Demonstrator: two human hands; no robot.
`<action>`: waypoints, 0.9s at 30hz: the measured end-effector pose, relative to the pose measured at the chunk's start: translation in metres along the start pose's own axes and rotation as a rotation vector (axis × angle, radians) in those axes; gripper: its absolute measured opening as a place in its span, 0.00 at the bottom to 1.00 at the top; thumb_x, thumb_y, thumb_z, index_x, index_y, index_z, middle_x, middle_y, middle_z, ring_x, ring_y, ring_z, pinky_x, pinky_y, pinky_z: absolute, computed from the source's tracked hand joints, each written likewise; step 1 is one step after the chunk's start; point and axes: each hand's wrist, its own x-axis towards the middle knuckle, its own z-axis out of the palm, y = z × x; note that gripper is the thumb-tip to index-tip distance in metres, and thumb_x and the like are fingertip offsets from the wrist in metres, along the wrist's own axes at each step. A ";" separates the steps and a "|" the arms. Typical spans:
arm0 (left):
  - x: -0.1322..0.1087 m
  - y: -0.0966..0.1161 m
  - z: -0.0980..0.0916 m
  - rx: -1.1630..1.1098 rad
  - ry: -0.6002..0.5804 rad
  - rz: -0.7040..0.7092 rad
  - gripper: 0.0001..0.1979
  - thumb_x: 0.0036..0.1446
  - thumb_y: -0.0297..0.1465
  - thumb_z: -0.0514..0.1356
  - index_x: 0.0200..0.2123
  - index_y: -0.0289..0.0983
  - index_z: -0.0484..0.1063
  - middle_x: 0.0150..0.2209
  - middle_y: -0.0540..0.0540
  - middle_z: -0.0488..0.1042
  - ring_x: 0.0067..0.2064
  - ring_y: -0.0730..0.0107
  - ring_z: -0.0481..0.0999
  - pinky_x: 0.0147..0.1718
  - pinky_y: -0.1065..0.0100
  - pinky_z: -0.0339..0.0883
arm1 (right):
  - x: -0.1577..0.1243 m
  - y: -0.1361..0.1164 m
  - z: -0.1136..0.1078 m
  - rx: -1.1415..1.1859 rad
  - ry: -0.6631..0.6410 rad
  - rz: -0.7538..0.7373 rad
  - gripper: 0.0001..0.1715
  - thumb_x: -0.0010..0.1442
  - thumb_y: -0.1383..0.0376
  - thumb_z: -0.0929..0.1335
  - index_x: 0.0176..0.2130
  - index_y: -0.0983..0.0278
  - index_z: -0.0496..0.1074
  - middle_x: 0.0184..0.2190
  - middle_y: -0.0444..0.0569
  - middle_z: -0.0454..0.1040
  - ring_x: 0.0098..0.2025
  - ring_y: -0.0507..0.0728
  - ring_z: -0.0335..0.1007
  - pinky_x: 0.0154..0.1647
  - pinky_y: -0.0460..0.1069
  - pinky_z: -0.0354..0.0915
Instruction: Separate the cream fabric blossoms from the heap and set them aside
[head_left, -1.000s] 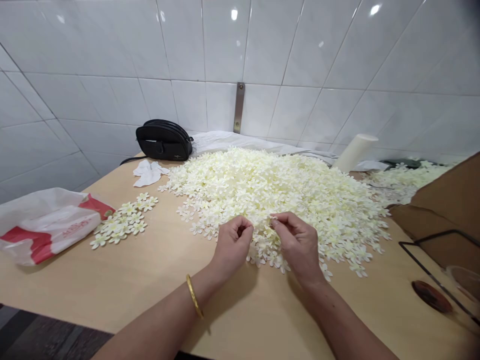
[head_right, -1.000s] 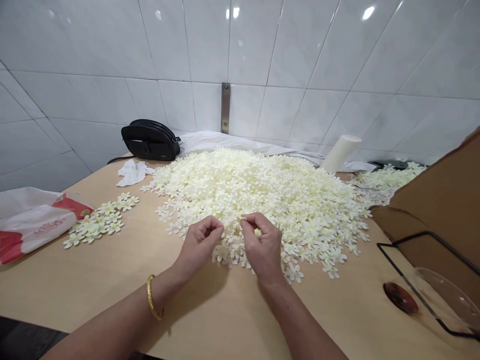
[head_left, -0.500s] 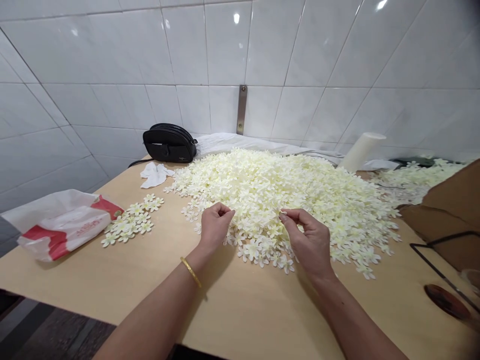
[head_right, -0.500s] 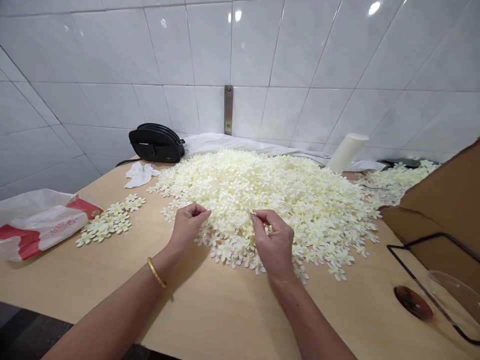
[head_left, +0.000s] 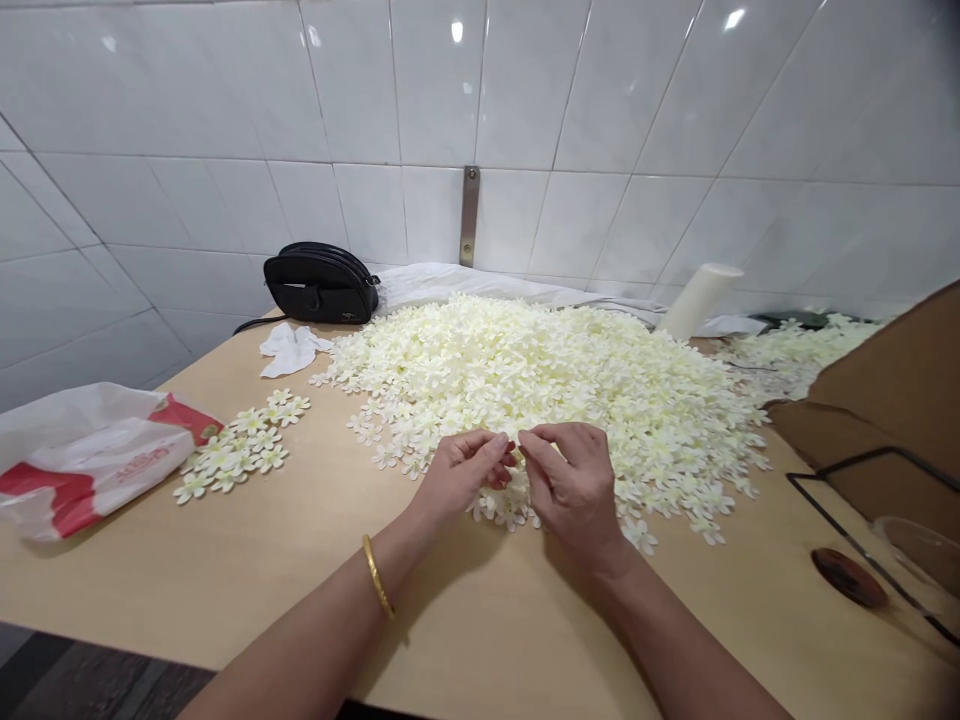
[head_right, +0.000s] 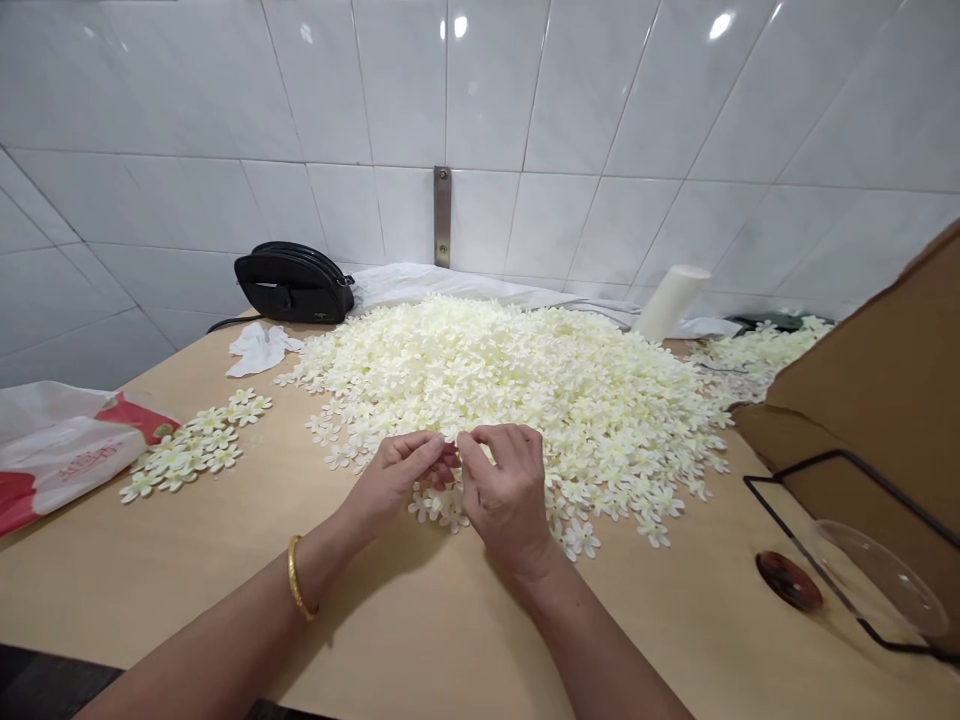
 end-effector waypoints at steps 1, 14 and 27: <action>0.000 -0.002 0.001 -0.076 -0.022 -0.017 0.13 0.48 0.38 0.56 0.25 0.32 0.68 0.23 0.47 0.68 0.25 0.75 0.67 0.27 0.71 0.61 | 0.000 -0.001 0.000 -0.019 -0.014 -0.036 0.12 0.51 0.74 0.62 0.34 0.64 0.70 0.28 0.50 0.70 0.33 0.55 0.63 0.36 0.53 0.57; 0.001 -0.002 -0.002 0.024 0.252 -0.020 0.09 0.43 0.31 0.60 0.19 0.33 0.65 0.16 0.53 0.64 0.19 0.79 0.62 0.20 0.74 0.58 | -0.004 0.000 0.005 0.265 -0.097 0.084 0.13 0.54 0.72 0.62 0.40 0.64 0.69 0.33 0.51 0.71 0.37 0.56 0.64 0.38 0.52 0.63; -0.002 -0.003 -0.001 0.071 0.122 -0.007 0.05 0.45 0.29 0.58 0.24 0.33 0.68 0.19 0.51 0.65 0.22 0.78 0.64 0.23 0.74 0.59 | -0.002 0.001 0.004 0.381 -0.334 0.171 0.13 0.58 0.70 0.59 0.37 0.63 0.70 0.32 0.50 0.71 0.35 0.54 0.65 0.37 0.49 0.62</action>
